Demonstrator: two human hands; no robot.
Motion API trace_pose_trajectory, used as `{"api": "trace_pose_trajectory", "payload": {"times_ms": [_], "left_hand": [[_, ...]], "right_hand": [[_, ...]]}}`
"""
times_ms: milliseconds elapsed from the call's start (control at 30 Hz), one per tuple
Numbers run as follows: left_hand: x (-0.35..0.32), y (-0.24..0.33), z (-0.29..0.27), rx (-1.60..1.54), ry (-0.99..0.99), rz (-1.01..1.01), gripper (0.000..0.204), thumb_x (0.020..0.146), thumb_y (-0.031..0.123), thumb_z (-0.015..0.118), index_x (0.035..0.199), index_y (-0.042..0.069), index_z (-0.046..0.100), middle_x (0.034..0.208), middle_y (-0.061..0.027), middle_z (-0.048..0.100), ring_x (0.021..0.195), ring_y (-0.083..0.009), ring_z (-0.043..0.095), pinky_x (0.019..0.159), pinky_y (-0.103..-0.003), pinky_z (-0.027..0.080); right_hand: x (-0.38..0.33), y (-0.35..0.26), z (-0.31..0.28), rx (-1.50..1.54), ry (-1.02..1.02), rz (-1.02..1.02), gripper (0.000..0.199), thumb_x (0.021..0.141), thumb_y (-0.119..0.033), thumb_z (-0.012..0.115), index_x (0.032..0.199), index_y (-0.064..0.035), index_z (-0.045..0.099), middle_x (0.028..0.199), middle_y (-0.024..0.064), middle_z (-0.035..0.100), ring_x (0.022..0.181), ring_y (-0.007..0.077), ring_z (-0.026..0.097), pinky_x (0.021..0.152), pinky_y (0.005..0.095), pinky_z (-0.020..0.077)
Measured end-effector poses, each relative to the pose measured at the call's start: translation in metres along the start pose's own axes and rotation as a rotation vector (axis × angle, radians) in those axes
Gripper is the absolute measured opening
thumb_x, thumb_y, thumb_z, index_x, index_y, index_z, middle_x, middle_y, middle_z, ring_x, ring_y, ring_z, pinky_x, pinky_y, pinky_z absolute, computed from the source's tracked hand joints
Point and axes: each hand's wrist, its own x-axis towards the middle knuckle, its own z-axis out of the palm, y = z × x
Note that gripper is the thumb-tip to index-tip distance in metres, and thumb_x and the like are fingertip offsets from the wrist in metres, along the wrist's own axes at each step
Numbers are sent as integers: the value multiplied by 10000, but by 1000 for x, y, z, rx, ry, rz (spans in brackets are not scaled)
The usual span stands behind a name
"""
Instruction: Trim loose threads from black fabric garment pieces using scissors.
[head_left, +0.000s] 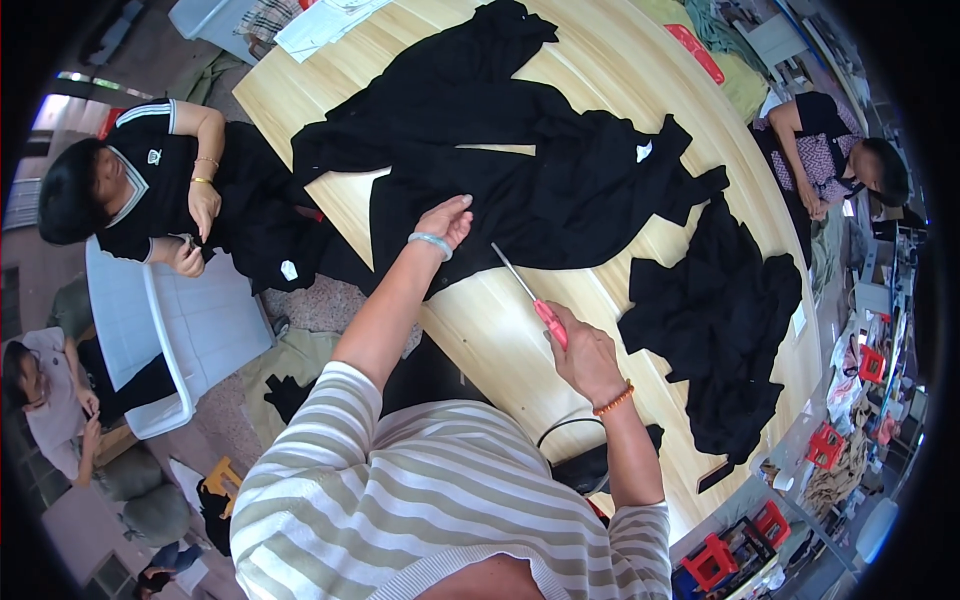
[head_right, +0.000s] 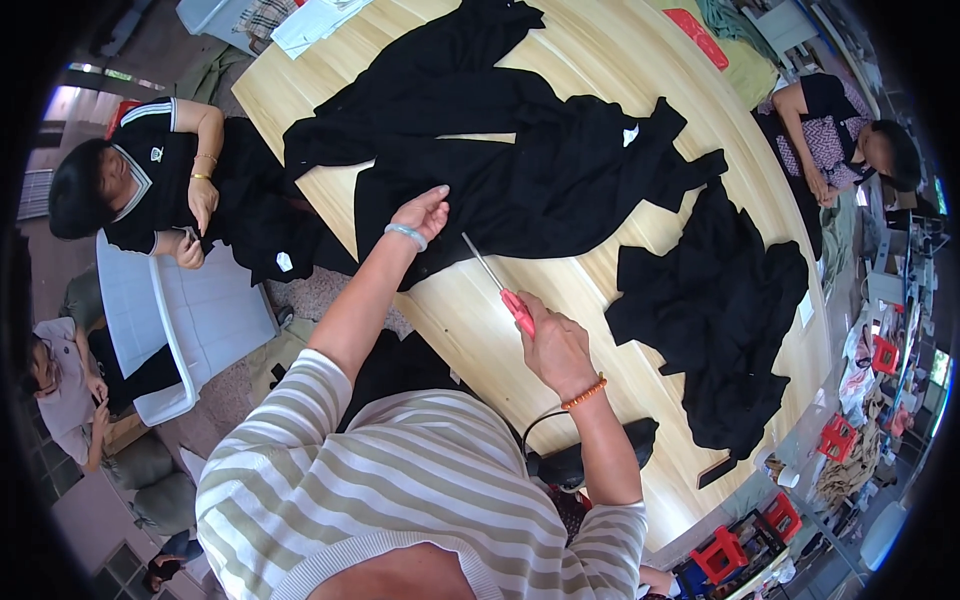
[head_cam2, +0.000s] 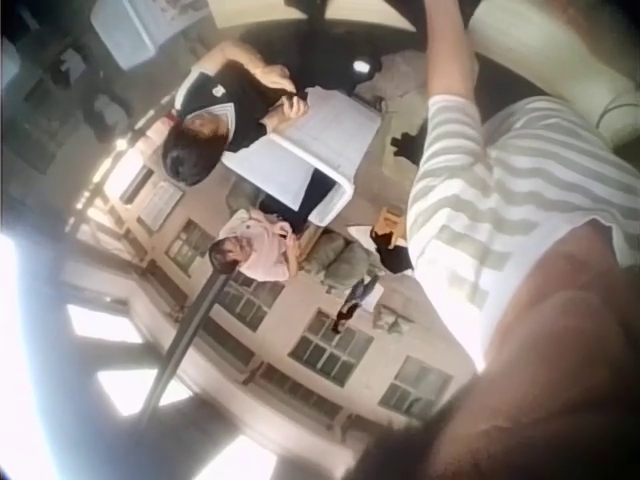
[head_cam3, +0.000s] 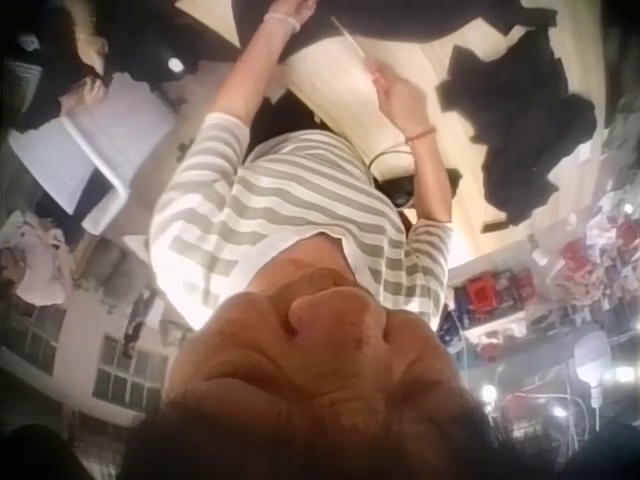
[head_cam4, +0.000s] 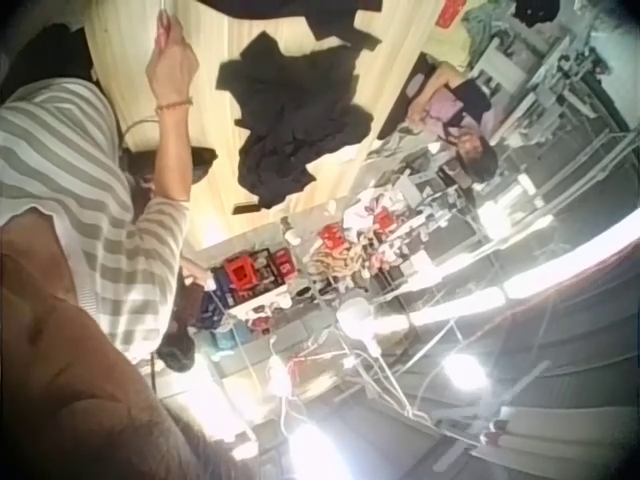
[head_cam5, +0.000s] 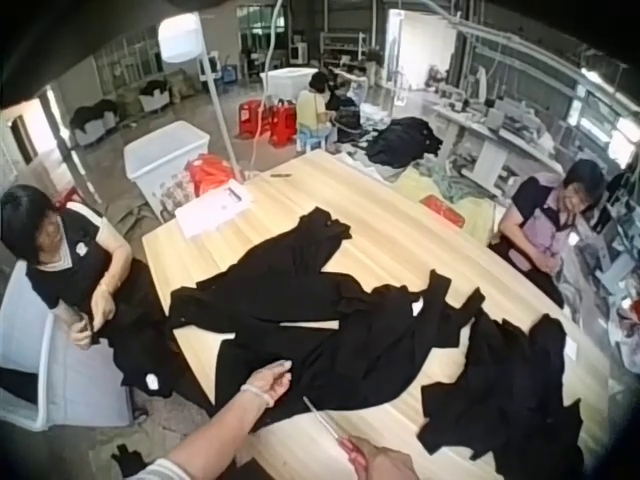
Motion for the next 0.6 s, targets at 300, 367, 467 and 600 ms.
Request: {"api": "trace_pose_trajectory", "payload": {"times_ms": [300, 367, 467, 600], "left_hand": [[-13, -45, -14, 184, 197, 257, 204, 807, 23, 765, 822, 93, 574, 813, 13, 628, 708, -84, 603, 674, -241, 510], [-16, -50, -20, 173, 179, 329, 213, 808, 23, 763, 785, 104, 567, 757, 17, 620, 672, -77, 604, 625, -225, 497], [-20, -48, -34, 163, 40, 215, 221, 804, 16, 759, 787, 108, 559, 698, 18, 607, 588, -81, 600, 536, -211, 488], [-33, -31, -19, 294, 166, 224, 209, 827, 19, 725, 883, 106, 543, 717, -14, 615, 536, -138, 642, 434, -215, 498]], "right_hand": [[26, 3, 4, -113, -159, 24, 409, 885, -189, 600, 1270, -76, 518, 802, 220, 668, 764, 391, 662, 764, 462, 514], [31, 3, 2, -76, -130, 28, 403, 884, -184, 600, 1266, -78, 523, 804, 221, 668, 765, 393, 662, 756, 463, 516], [36, 2, 3, -30, -85, 0, 392, 885, -174, 602, 1258, -79, 531, 809, 225, 667, 765, 397, 660, 737, 463, 518], [36, 4, 10, 21, -46, -24, 385, 887, -165, 606, 1254, -74, 536, 814, 232, 664, 764, 404, 655, 711, 463, 522]]}}
